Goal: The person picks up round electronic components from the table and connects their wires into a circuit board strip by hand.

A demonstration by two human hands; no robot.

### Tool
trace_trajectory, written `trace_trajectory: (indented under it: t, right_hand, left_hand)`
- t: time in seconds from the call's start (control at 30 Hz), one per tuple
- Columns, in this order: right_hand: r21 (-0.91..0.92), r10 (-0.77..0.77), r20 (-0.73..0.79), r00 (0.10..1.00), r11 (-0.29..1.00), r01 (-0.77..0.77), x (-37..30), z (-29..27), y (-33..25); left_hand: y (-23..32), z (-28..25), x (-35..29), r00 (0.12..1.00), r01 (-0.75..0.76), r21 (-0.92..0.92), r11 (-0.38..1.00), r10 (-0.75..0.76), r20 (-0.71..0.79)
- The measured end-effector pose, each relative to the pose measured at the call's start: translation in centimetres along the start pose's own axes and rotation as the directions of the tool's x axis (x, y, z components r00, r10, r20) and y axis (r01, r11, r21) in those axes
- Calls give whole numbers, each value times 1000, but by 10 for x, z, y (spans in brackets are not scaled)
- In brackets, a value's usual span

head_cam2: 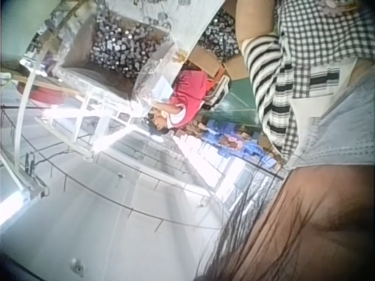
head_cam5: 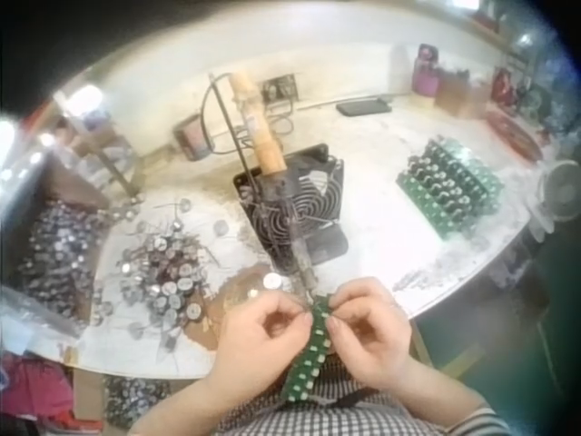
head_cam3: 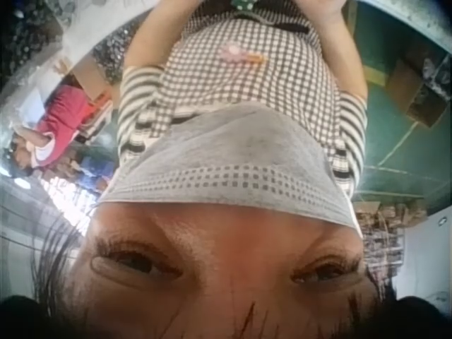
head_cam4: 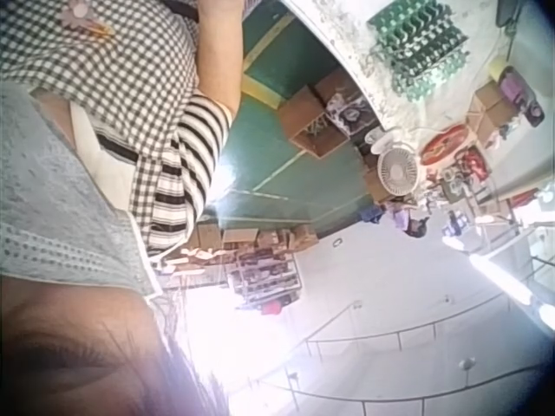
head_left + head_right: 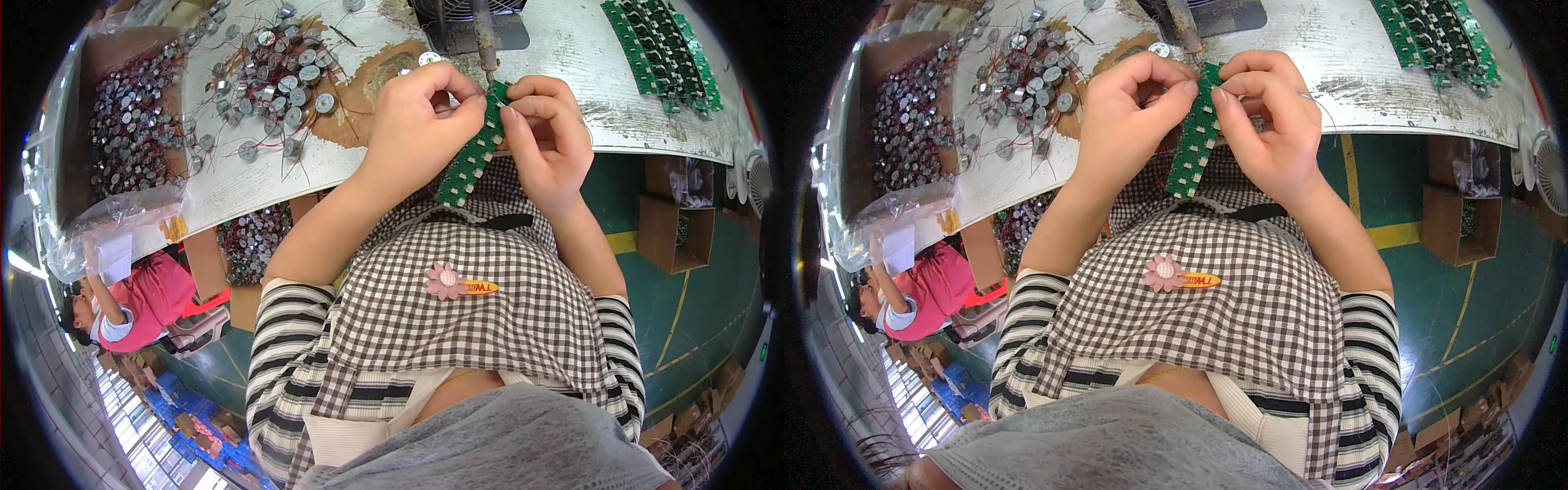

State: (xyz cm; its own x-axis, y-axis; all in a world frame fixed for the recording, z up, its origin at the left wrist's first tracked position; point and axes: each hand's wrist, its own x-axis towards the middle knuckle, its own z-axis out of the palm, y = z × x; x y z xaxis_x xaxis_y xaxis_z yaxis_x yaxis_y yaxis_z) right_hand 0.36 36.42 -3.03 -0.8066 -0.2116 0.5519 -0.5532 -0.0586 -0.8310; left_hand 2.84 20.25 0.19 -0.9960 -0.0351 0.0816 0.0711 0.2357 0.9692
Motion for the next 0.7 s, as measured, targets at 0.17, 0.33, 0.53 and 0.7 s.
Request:
trace_trajectory:
  t: [0.17, 0.33, 0.53, 0.7]
  right_hand:
    - [-77, -39, -4, 999, 996, 39, 3, 0, -1]
    - [-146, -96, 6, 995, 985, 95, 10, -1, -1]
    - [-16, -1, -17, 1000, 1000, 0, -1, 3, -2]
    - [227, 71, -29, 997, 972, -62, -5, 1, -1]
  left_hand:
    - [-4, 6, 3, 997, -24, -48, 999, 20, -77]
    - [5, 4, 5, 998, -33, 0, 999, 33, -59]
    - [4, 7, -2, 997, -17, -19, 1000, 15, -81]
    - [1, 8, -2, 995, -32, -61, 998, 26, -94]
